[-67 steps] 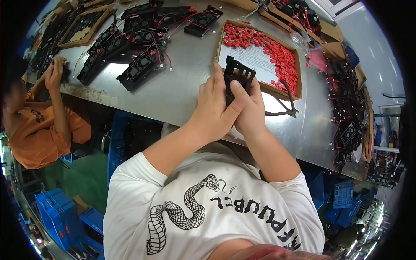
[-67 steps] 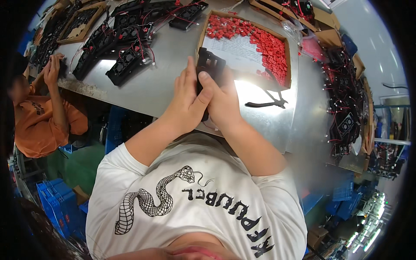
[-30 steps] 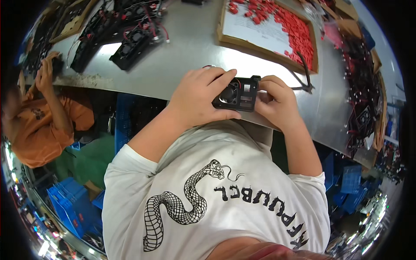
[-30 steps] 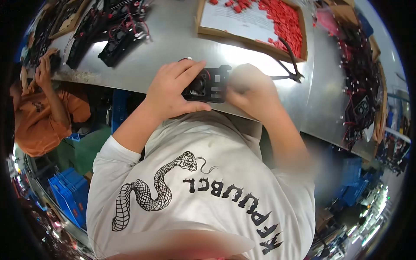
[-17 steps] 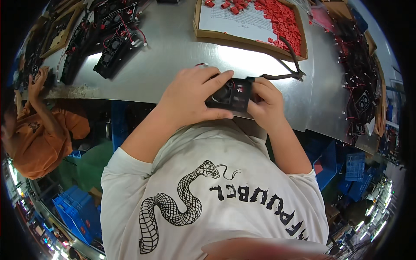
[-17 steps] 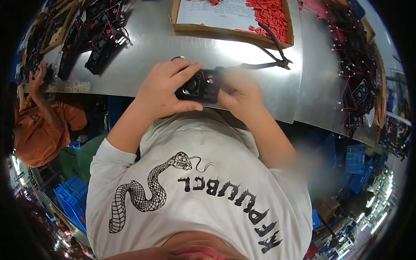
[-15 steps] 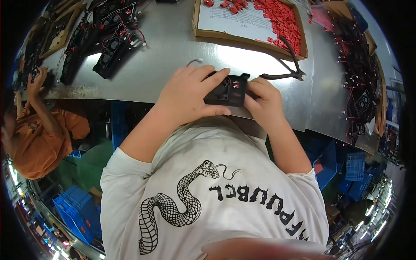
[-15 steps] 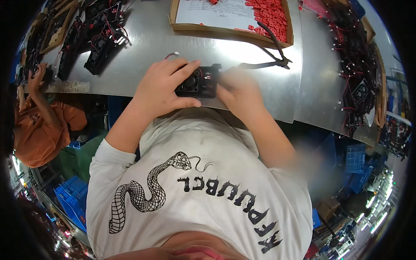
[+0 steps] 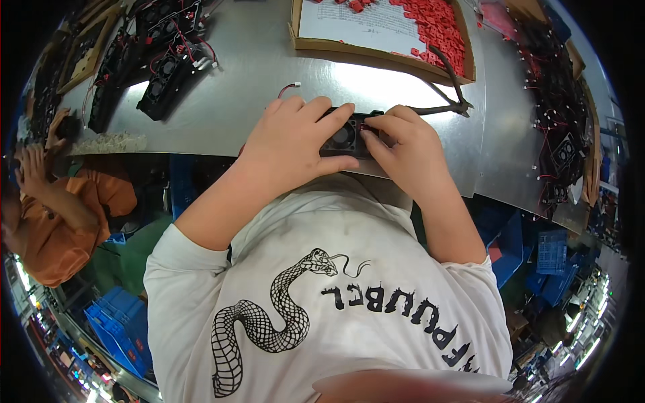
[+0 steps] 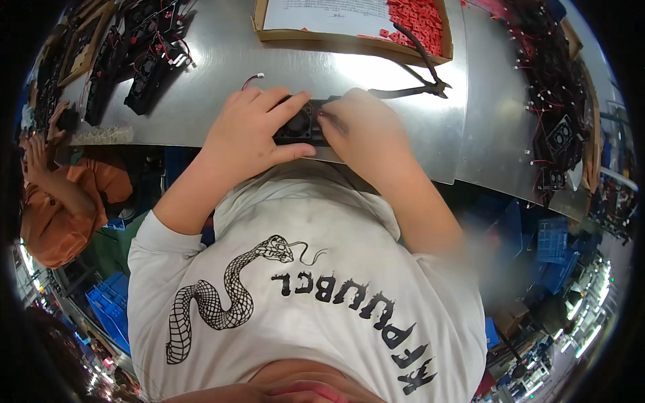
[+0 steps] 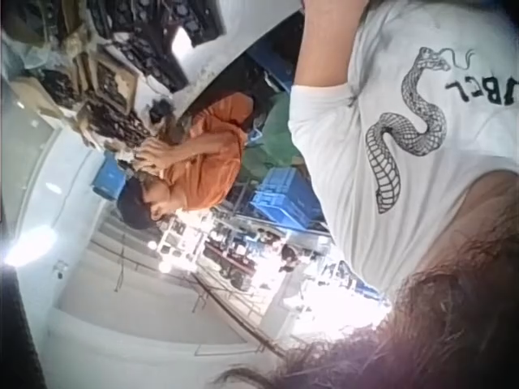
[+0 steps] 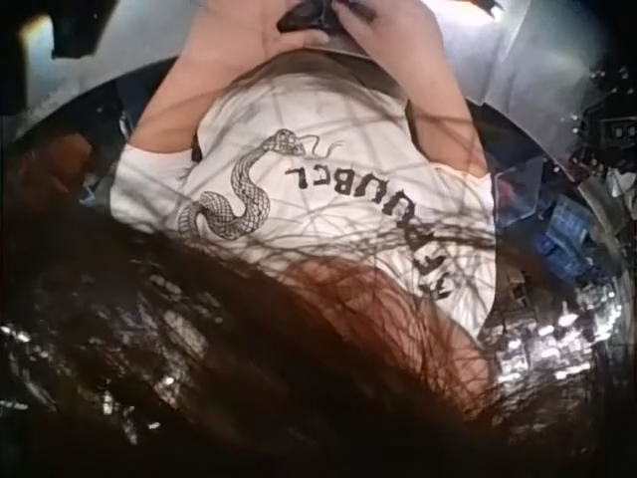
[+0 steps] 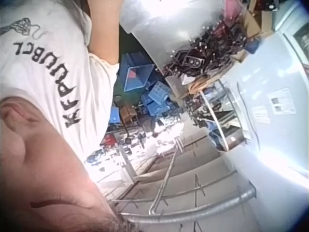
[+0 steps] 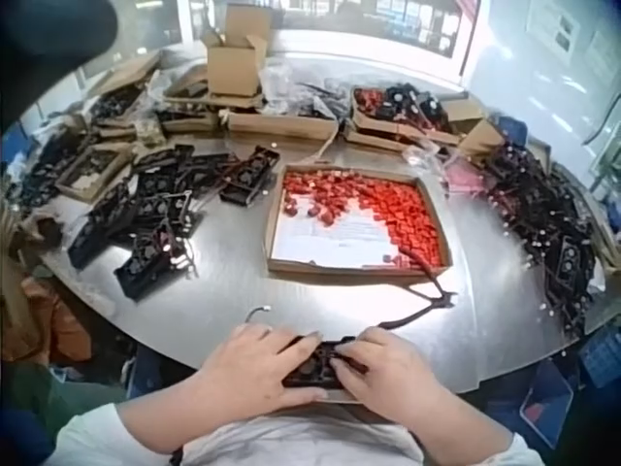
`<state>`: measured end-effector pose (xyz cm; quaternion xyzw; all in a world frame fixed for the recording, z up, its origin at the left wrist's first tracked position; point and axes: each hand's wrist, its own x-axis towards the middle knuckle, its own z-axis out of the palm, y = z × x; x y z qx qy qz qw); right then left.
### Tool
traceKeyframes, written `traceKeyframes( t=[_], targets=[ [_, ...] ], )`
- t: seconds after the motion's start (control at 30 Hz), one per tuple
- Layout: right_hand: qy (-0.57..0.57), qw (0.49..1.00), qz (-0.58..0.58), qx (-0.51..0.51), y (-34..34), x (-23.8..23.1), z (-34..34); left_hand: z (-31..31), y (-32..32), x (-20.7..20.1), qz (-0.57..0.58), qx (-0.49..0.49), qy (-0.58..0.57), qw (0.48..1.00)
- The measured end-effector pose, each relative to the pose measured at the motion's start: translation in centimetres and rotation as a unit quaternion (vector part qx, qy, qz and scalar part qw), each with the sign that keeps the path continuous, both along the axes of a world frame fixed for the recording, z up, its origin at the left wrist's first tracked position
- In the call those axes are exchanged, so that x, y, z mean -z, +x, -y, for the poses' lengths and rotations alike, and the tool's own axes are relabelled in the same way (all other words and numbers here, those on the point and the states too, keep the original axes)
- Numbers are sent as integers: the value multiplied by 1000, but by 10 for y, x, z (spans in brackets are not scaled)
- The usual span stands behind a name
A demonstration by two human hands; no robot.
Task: The recorder is assembling small electronic components, likely cooling fans, by attaching red plastic parts and manipulating wires.
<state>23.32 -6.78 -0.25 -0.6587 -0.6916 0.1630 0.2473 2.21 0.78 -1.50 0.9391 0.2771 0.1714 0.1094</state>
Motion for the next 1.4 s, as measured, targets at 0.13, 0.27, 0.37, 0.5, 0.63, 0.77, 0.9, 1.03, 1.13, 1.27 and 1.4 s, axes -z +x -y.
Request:
traceKeyframes(
  t=[0.13,0.27,0.37,0.5,0.63,0.77,0.9,1.03,1.13,1.27,1.4],
  targets=[
    [-2,999,9,-49,7,-2,-7,1,1,-8,-40,-1,-51,998],
    [-10,998,0,-68,8,-8,-11,-10,1,-11,-50,29,-92,994],
    [-20,998,31,-48,6,-13,-9,-8,-1,-5,-29,29,-52,998],
    [0,997,-71,-10,17,-28,-24,-3,-3,-3,-38,34,-38,998],
    [77,987,133,44,82,-35,-109,6,1,-5,-18,12,-30,999],
    [-141,938,316,-3,98,-37,-162,11,4,-1,-5,-17,-24,1000],
    [-230,919,318,-28,98,-38,-165,19,3,3,8,-32,-25,999],
    [-160,954,254,-17,102,-32,-146,19,5,0,5,-32,-10,999],
    [-26,996,82,-31,71,-46,-106,17,2,1,0,-41,-11,999],
    [157,978,53,-123,50,-34,-47,20,6,0,-12,-43,-11,999],
    [135,955,133,-227,21,-23,-23,19,6,0,0,-42,-9,999]
  ],
)
